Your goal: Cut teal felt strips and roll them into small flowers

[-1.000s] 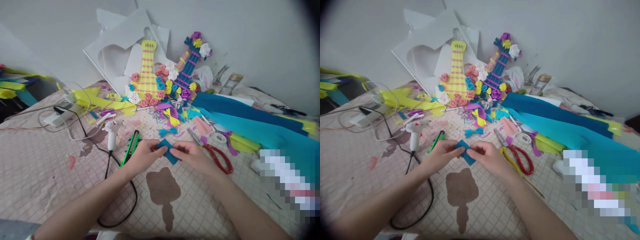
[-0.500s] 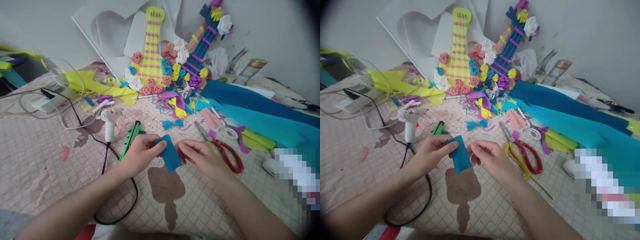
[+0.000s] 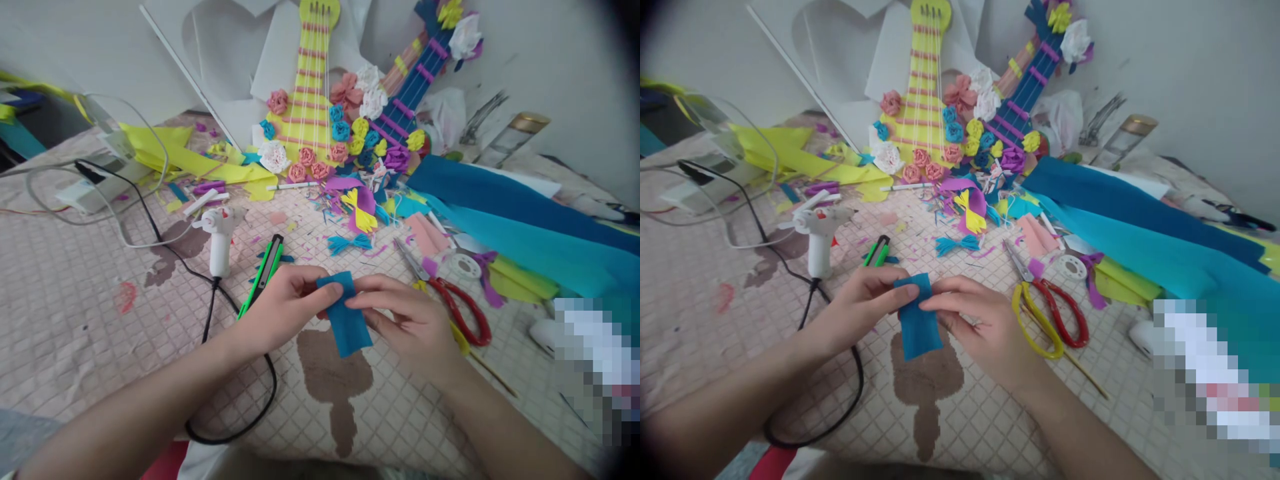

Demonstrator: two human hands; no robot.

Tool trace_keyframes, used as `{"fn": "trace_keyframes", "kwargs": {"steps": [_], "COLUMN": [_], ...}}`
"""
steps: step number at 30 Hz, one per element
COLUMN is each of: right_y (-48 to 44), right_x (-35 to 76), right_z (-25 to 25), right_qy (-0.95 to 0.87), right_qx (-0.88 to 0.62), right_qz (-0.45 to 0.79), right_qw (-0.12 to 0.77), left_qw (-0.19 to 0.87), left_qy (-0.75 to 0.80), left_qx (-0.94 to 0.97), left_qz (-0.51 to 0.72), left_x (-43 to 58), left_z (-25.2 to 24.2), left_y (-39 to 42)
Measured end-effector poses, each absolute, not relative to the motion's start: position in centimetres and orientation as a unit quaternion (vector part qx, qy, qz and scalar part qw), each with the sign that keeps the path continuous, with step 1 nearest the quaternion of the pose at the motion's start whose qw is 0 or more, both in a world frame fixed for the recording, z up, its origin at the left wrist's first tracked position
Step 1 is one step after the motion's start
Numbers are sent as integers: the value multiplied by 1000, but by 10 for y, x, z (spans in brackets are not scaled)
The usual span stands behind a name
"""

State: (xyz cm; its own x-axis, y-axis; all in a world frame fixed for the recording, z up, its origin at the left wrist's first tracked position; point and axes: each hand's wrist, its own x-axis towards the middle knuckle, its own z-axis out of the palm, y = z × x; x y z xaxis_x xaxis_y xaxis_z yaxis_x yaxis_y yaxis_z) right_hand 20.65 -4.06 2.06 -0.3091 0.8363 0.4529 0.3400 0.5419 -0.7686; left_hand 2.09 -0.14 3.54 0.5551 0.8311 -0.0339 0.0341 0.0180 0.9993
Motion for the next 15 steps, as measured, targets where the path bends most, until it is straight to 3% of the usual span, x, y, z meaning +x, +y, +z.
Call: {"fn": "trace_keyframes", "kwargs": {"steps": [8,15], "right_y": [-46,-51], "right_x": [206,203], "right_z": [22,30], "right_qy": [-758,-607], "right_qx": [-397,-503], "right_qz": [267,403], "right_qw": [443,464], "left_qw": [624,550], "left_qy": [341,386], "left_qx": [625,675], "left_qz": [322,305], "left_x": [21,20], "left_z": [40,36], "left_y": [-3,-5]}}
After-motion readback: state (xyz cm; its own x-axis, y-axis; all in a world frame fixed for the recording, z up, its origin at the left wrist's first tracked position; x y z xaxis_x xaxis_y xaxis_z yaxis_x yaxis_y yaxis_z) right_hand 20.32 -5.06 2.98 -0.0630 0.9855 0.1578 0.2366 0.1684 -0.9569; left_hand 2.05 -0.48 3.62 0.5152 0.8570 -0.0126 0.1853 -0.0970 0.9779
